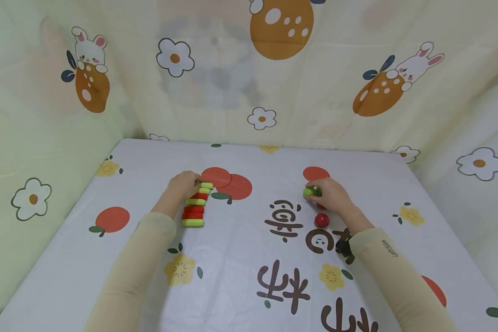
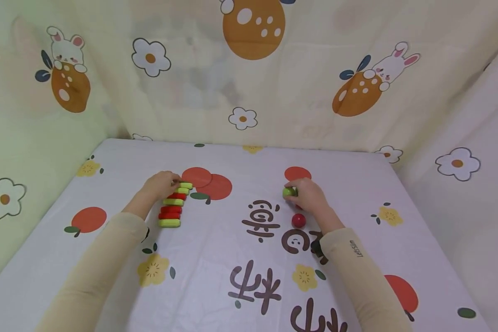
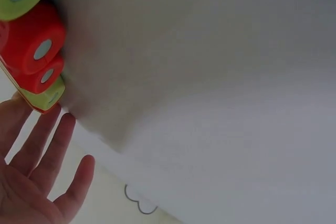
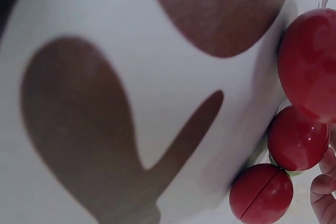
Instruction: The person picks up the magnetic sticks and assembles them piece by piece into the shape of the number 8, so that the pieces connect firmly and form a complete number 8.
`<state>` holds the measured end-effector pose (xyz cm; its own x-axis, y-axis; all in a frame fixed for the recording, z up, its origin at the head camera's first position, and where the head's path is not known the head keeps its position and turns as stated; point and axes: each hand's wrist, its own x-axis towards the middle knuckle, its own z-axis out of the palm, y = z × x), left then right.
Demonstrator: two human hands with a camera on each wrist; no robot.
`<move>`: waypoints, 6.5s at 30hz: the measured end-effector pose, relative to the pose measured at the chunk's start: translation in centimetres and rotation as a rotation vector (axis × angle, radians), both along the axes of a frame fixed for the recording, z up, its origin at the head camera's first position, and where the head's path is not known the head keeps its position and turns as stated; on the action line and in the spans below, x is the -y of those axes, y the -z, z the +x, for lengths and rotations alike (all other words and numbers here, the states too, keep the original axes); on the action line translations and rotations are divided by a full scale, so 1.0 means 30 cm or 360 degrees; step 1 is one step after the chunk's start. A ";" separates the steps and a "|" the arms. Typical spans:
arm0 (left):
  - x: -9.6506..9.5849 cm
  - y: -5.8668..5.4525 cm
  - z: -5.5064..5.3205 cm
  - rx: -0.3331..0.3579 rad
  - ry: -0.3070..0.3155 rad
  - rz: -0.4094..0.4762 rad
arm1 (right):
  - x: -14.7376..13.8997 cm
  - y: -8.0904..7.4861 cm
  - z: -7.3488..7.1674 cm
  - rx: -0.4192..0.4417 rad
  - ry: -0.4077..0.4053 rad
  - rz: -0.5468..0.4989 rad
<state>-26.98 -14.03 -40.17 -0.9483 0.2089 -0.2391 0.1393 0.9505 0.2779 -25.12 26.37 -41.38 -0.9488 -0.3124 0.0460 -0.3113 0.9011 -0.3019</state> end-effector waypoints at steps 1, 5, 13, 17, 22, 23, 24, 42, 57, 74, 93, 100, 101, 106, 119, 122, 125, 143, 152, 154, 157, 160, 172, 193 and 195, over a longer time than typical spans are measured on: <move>0.001 0.001 -0.001 0.0005 -0.0007 -0.0002 | 0.001 0.001 -0.001 -0.0009 -0.0008 0.0002; 0.001 0.006 -0.003 0.0011 -0.0036 -0.0008 | 0.007 0.002 -0.002 -0.0023 -0.0001 0.0005; -0.003 0.009 -0.010 -0.0017 -0.0023 -0.0029 | 0.010 0.002 0.001 -0.0015 0.0024 0.0016; -0.009 0.010 -0.015 0.0009 -0.0040 -0.0028 | 0.011 0.001 0.003 -0.0014 0.0039 0.0011; -0.017 0.007 -0.017 0.0028 -0.0053 -0.0019 | 0.015 -0.001 0.006 0.0005 0.0059 0.0009; -0.019 0.006 -0.016 0.0027 -0.0048 -0.0017 | 0.015 -0.001 0.007 0.0007 0.0060 0.0015; -0.021 0.005 -0.016 0.0023 -0.0040 -0.0010 | 0.016 -0.002 0.007 0.0007 0.0062 0.0019; -0.077 -0.019 -0.012 -0.0084 0.0134 0.0019 | 0.044 -0.018 0.009 0.0021 0.0031 -0.0036; -0.165 -0.019 -0.003 -0.0052 0.0107 0.0123 | 0.103 -0.024 0.015 0.0150 0.0011 -0.0149; -0.257 -0.015 0.003 -0.0001 0.0179 0.0184 | 0.200 -0.046 0.022 0.0333 -0.0027 -0.0200; -0.338 0.002 0.020 0.0000 0.0255 0.0132 | 0.291 -0.019 0.014 0.0289 -0.0020 -0.0295; -0.347 0.016 0.016 -0.0063 0.0281 0.0106 | 0.323 -0.014 0.003 0.0337 -0.0021 -0.0325; -0.347 0.018 0.015 -0.0061 0.0276 0.0113 | 0.325 -0.013 0.002 0.0348 -0.0020 -0.0330; -0.345 0.022 0.018 -0.0037 0.0242 0.0166 | 0.340 -0.005 -0.009 0.0369 -0.0020 -0.0349; -0.348 0.027 0.014 -0.0071 0.0263 0.0178 | 0.389 0.003 -0.017 0.0327 -0.0081 -0.0448; -0.348 0.026 0.013 -0.0083 0.0264 0.0182 | 0.396 -0.001 -0.017 0.0322 -0.0106 -0.0469; -0.349 0.027 0.013 -0.0098 0.0273 0.0172 | 0.398 -0.004 -0.015 0.0333 -0.0105 -0.0478; -0.348 0.033 0.012 -0.0204 0.0344 0.0086 | 0.393 -0.002 -0.015 0.0303 -0.0143 -0.0467; -0.355 0.030 0.013 -0.0169 0.0349 0.0064 | 0.386 -0.012 -0.009 0.0295 -0.0166 -0.0476; -0.354 0.033 0.015 -0.0163 0.0343 0.0081 | 0.382 -0.008 -0.014 0.0331 -0.0141 -0.0478; -0.351 0.040 0.017 -0.0149 0.0333 0.0125 | 0.377 -0.004 -0.020 0.0363 -0.0112 -0.0478; -0.349 0.045 0.018 -0.0136 0.0324 0.0163 | 0.373 -0.011 -0.022 0.0379 -0.0094 -0.0490; -0.339 0.047 0.037 -0.0120 0.0349 0.0233 | 0.319 -0.085 0.012 0.0310 -0.0137 -0.0450; -0.301 0.042 0.064 -0.0120 0.0376 0.0180 | 0.169 -0.135 0.030 0.0112 -0.0071 -0.0466; -0.297 0.040 0.065 -0.0098 0.0368 0.0177 | 0.149 -0.138 0.031 0.0080 -0.0069 -0.0480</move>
<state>-25.02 -5.13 -41.36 -0.8844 0.4434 -0.1456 0.3690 0.8555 0.3633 -24.20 21.89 -37.24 -0.9384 -0.3318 0.0962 -0.3253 0.7546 -0.5699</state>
